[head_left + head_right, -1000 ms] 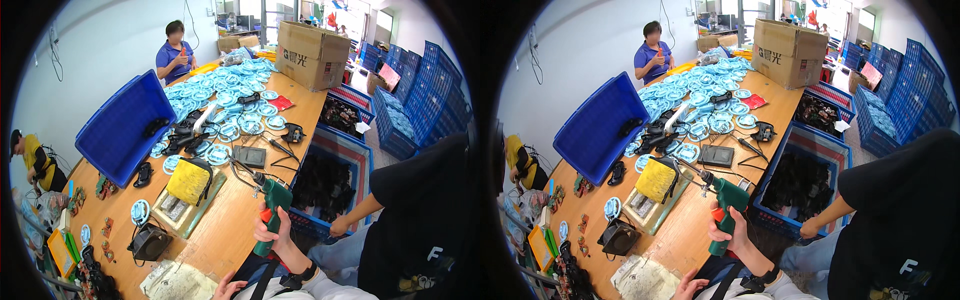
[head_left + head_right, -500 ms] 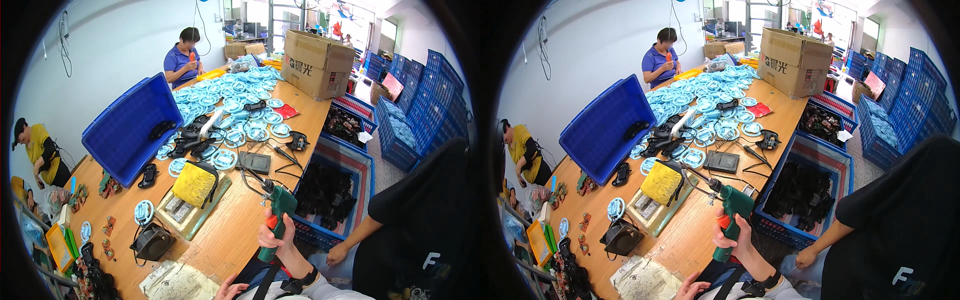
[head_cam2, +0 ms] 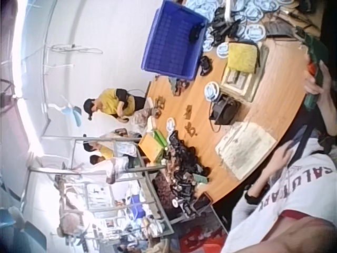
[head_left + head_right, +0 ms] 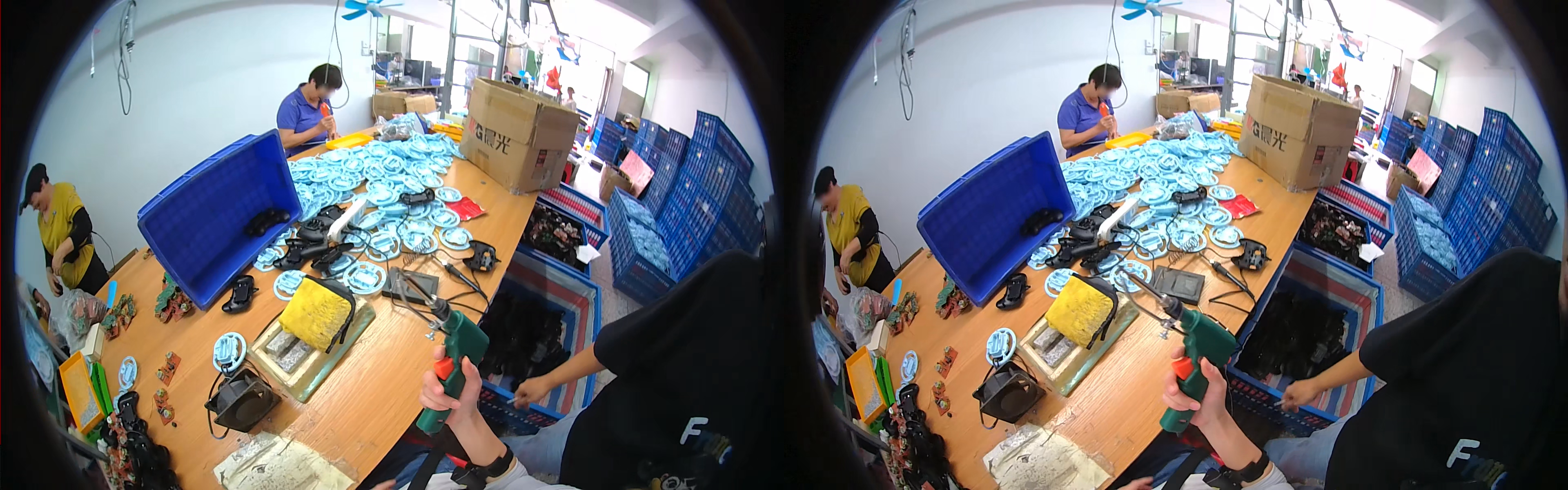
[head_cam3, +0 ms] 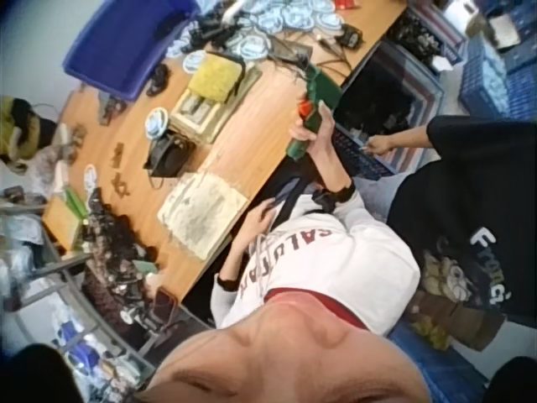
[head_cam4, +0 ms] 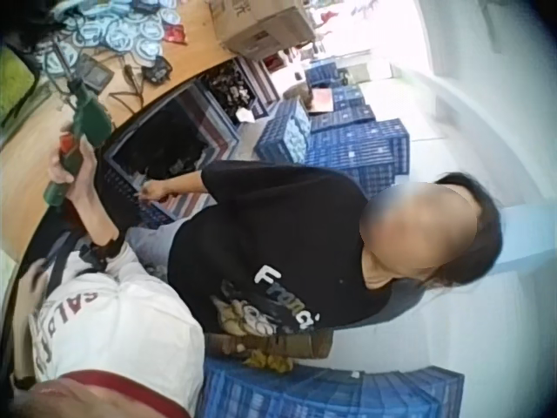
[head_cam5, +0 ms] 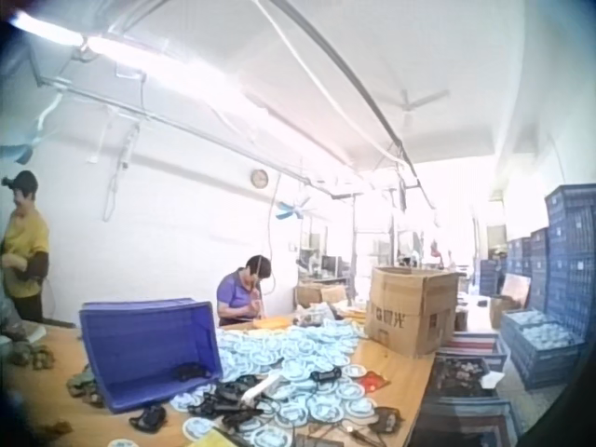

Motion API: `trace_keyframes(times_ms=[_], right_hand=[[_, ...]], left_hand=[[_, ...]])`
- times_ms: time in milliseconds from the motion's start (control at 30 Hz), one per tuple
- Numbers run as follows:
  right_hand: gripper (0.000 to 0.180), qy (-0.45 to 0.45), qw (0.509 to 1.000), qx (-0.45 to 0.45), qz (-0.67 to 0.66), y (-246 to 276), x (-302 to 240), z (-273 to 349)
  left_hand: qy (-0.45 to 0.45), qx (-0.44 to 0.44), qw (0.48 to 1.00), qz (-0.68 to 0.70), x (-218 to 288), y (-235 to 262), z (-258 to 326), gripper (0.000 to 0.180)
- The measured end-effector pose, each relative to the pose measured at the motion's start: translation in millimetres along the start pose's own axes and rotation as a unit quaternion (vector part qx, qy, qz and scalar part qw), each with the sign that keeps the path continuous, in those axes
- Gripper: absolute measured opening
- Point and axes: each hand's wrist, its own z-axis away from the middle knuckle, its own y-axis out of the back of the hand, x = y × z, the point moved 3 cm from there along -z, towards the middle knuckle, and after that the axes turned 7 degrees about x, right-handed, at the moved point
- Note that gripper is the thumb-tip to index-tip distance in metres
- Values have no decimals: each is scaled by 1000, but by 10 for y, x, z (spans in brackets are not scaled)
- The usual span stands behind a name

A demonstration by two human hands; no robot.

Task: Soldering wires and assembling components into plastic game controller shells at a factory workbench.

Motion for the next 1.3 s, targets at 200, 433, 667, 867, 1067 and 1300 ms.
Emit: trace_keyframes(times_ms=[200, 433, 667, 867, 1067, 1300], right_hand=[[44, 58, 997, 11, 57, -234, -41, 82], [52, 104, 990, 4, 96, -563, 28, 309], [56, 138, 987, -1, 89, -803, 178, 486], [56, 156, 984, 11, 79, -962, 353, 631], [65, 139, 983, 62, 100, -986, 515, 534], [69, 141, 979, 36, 144, -1159, 408, 371]], left_hand=[[-92, -11, 984, -155, -90, 19, 97, 27], [-153, -61, 972, -166, -62, 62, -63, 32], [-100, -168, 960, -199, -68, 183, 16, 35], [-54, -246, 948, -194, -232, 216, -1, 38], [-5, -326, 944, -52, -524, 175, -60, 40], [61, -354, 932, 49, -330, 156, -101, 50]])
